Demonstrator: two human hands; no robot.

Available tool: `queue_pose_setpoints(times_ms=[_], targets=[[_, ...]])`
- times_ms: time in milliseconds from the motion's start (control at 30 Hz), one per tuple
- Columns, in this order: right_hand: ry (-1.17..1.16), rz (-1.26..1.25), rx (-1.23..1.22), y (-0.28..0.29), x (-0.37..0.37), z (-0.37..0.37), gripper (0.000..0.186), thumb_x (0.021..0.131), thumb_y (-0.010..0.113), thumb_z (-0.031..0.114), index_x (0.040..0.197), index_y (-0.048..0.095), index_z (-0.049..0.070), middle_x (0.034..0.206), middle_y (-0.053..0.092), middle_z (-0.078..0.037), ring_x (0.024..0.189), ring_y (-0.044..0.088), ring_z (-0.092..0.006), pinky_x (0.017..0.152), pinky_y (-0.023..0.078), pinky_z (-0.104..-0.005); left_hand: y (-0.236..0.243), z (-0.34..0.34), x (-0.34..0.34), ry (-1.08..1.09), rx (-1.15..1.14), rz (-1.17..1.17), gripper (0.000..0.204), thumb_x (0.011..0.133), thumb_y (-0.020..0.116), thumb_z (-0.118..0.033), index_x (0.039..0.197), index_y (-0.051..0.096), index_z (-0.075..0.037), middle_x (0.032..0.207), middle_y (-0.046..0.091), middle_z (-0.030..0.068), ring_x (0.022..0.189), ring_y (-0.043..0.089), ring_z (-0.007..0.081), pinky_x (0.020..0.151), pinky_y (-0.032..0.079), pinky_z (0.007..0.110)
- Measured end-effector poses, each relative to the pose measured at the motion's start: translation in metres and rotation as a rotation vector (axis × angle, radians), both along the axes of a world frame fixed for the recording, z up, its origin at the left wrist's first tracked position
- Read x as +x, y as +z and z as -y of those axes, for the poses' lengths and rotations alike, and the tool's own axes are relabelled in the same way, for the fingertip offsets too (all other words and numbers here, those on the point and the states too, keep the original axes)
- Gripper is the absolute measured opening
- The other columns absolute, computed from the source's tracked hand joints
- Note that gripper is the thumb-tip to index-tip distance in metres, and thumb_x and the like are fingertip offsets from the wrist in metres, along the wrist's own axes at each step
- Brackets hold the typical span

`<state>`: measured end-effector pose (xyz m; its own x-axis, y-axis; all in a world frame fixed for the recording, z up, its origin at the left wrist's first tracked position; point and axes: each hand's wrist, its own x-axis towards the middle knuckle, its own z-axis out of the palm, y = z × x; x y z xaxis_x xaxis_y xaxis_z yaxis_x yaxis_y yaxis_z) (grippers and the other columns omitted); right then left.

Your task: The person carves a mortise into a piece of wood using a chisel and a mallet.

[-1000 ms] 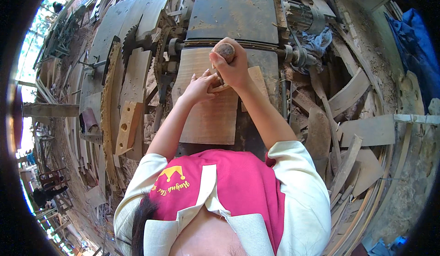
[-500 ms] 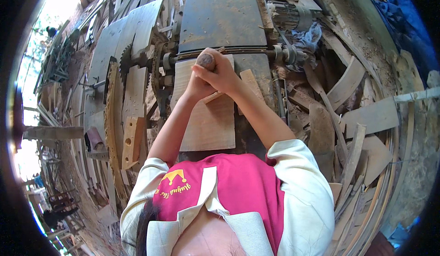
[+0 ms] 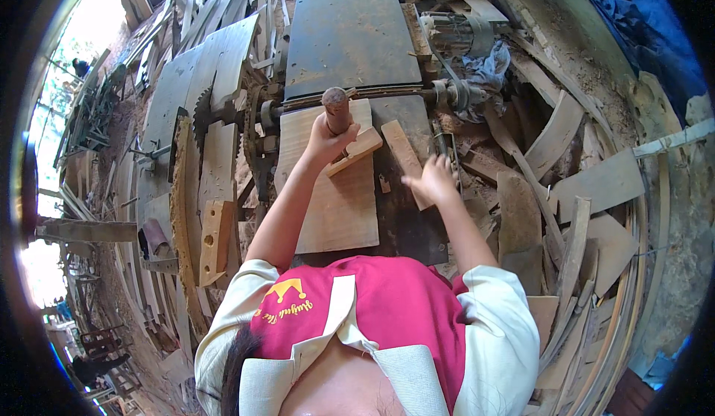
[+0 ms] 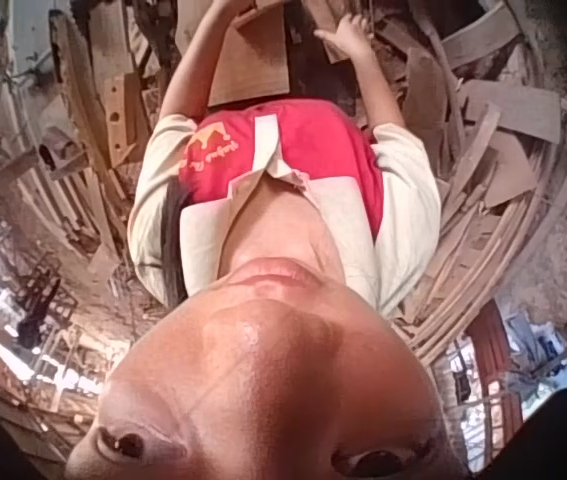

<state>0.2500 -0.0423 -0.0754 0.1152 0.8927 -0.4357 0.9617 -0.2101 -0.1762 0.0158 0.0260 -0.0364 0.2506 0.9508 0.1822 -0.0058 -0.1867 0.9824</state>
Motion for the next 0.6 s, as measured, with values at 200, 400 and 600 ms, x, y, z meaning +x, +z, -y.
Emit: queue_pose_setpoints(times_ms=[200,400,600], targets=[[0.023,0.037,0.005,-0.009,-0.008,0.025,0.083,0.063,0.071,0.050,0.121,0.043,-0.002,0.138,0.025,-0.027,0.130,0.026,-0.0345,0.101,0.023,-0.0551,0.001,0.005,0.004,0.061,0.016,0.010,0.018,0.070,0.064,-0.008,0.079,0.049,-0.005,0.068,0.045,-0.0028,0.064,0.040,0.0073,0.058,0.038,0.024],[-0.159,-0.633,-0.054,0.034,0.023,-0.010,0.043,0.075,0.059,0.036,0.091,0.060,-0.005,0.084,0.063,-0.015,0.080,0.062,-0.0242,0.070,0.048,-0.0327,0.001,0.006,0.000,0.071,0.019,0.022,0.018,0.071,0.064,-0.009,0.078,0.048,-0.005,0.065,0.045,-0.0028,0.060,0.041,0.0064,0.053,0.038,0.024],[0.014,-1.350,0.610,0.147,0.030,-0.018,0.043,0.074,0.059,0.029,0.104,0.047,0.000,0.081,0.055,-0.011,0.064,0.055,-0.0146,0.057,0.047,-0.0262,-0.004,0.002,-0.008,0.080,0.001,-0.012,0.018,0.072,0.063,-0.009,0.079,0.047,-0.004,0.064,0.046,-0.0023,0.056,0.043,0.0061,0.046,0.039,0.024]])
